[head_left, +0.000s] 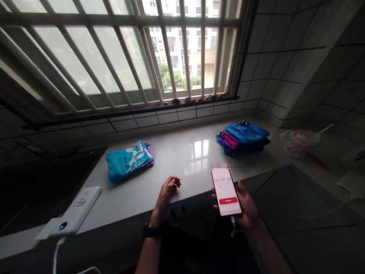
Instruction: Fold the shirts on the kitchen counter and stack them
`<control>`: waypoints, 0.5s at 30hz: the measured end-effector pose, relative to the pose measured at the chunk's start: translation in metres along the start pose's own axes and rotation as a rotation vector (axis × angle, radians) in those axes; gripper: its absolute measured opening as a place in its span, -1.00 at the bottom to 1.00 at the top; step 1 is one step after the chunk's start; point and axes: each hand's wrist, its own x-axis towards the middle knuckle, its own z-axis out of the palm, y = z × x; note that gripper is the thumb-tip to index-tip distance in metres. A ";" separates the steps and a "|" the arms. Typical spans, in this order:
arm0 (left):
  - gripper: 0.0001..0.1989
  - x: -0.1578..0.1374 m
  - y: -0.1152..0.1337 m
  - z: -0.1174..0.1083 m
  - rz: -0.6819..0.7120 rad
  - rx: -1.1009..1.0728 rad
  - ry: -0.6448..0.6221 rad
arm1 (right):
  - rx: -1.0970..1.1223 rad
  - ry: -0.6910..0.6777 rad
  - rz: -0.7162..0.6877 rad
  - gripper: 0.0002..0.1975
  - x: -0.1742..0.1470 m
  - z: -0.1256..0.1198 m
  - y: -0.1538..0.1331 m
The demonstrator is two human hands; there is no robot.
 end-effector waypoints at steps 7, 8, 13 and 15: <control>-0.64 0.001 0.008 0.001 -0.008 0.066 0.007 | -0.378 0.664 -0.430 -0.70 -0.063 -0.052 -0.106; -0.63 0.001 0.009 0.001 -0.011 0.081 0.007 | -0.420 0.806 -0.509 -0.74 -0.074 -0.065 -0.125; -0.63 0.003 0.005 -0.002 0.008 0.122 0.006 | -0.719 1.513 -0.844 -0.67 -0.133 -0.137 -0.219; -0.63 0.005 0.003 -0.003 0.016 0.130 -0.004 | -1.044 1.681 -0.813 -0.57 -0.153 -0.163 -0.247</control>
